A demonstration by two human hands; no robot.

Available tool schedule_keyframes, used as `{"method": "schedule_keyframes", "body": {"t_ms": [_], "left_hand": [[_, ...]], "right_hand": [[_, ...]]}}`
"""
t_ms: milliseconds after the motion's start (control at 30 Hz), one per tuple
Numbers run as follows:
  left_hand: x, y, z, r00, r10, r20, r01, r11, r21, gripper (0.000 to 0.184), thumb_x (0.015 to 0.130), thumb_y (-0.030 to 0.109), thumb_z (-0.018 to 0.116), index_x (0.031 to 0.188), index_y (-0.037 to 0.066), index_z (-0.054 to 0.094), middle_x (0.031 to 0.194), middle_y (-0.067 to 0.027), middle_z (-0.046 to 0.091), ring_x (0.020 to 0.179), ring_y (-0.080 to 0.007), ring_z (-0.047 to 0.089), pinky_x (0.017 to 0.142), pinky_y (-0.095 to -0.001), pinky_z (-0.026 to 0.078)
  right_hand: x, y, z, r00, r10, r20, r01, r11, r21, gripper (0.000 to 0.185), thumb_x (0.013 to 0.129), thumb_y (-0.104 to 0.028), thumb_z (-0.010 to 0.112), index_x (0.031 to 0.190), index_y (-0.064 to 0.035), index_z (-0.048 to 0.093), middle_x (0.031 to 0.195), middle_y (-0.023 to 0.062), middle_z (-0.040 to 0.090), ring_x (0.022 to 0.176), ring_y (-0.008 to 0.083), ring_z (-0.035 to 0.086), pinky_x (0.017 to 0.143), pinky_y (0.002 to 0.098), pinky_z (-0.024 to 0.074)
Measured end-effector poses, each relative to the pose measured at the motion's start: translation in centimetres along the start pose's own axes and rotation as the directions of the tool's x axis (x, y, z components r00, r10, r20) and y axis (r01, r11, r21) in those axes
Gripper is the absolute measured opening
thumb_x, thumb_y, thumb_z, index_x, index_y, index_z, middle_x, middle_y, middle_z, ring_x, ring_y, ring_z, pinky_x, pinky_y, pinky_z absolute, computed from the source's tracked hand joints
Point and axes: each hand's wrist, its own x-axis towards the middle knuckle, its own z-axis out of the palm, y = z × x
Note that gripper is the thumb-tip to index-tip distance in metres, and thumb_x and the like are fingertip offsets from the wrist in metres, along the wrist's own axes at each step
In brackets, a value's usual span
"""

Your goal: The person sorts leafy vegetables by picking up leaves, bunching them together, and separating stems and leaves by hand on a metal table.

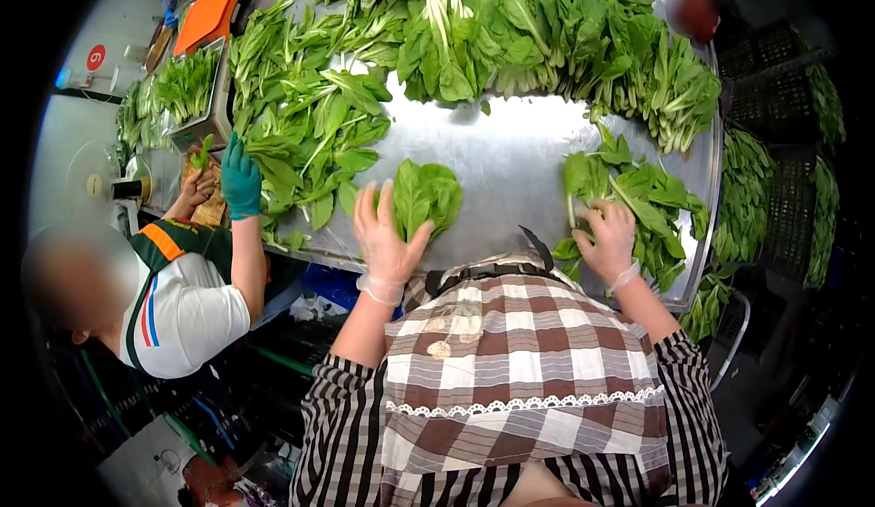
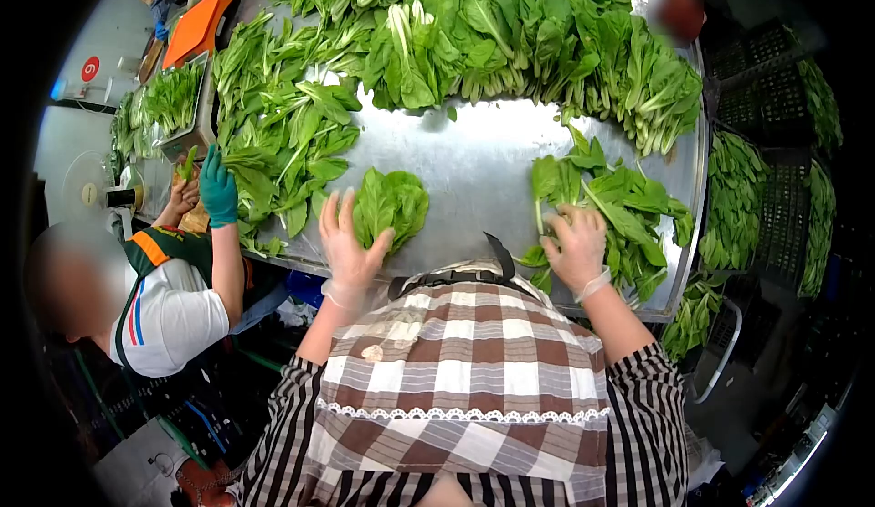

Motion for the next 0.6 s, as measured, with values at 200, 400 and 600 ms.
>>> {"method": "schedule_keyframes", "body": {"t_ms": [200,400,600], "left_hand": [[14.0,3.2,3.4,0.986,0.074,-0.147,-0.109,0.963,-0.245,0.083,0.077,0.037,0.075,0.139,-0.005,0.038,0.137,-0.0274,0.041,0.130,-0.0414,0.036,0.110,-0.0490,0.028],[26.5,6.7,6.7,0.956,-0.263,-0.128,0.207,0.918,-0.338,0.106,0.074,0.052,0.074,0.147,-0.005,0.022,0.146,-0.0267,0.031,0.138,-0.0402,0.024,0.115,-0.0510,0.018],[28.8,8.1,7.9,0.882,-0.443,0.163,0.466,0.871,-0.155,0.134,0.064,0.052,0.082,0.152,0.006,-0.007,0.155,-0.0273,0.014,0.144,-0.0436,0.013,0.117,-0.0543,0.014]], "right_hand": [[3.3,-5.4,1.4,0.981,-0.155,0.118,0.146,0.986,0.078,0.058,0.065,-0.022,0.082,0.119,-0.0180,0.062,0.129,0.0092,0.054,0.124,0.0317,0.047,0.107,0.0496,0.0332],[0.3,-3.4,1.2,0.974,-0.084,0.209,0.079,0.996,0.033,0.054,0.066,-0.020,0.081,0.117,-0.0156,0.061,0.130,0.0108,0.053,0.126,0.0316,0.047,0.106,0.0479,0.0336],[-1.5,-1.8,-1.2,0.986,0.089,0.144,-0.081,0.995,-0.061,0.047,0.065,-0.017,0.080,0.109,-0.0132,0.064,0.122,0.0096,0.058,0.118,0.0291,0.052,0.104,0.0457,0.0350]]}}
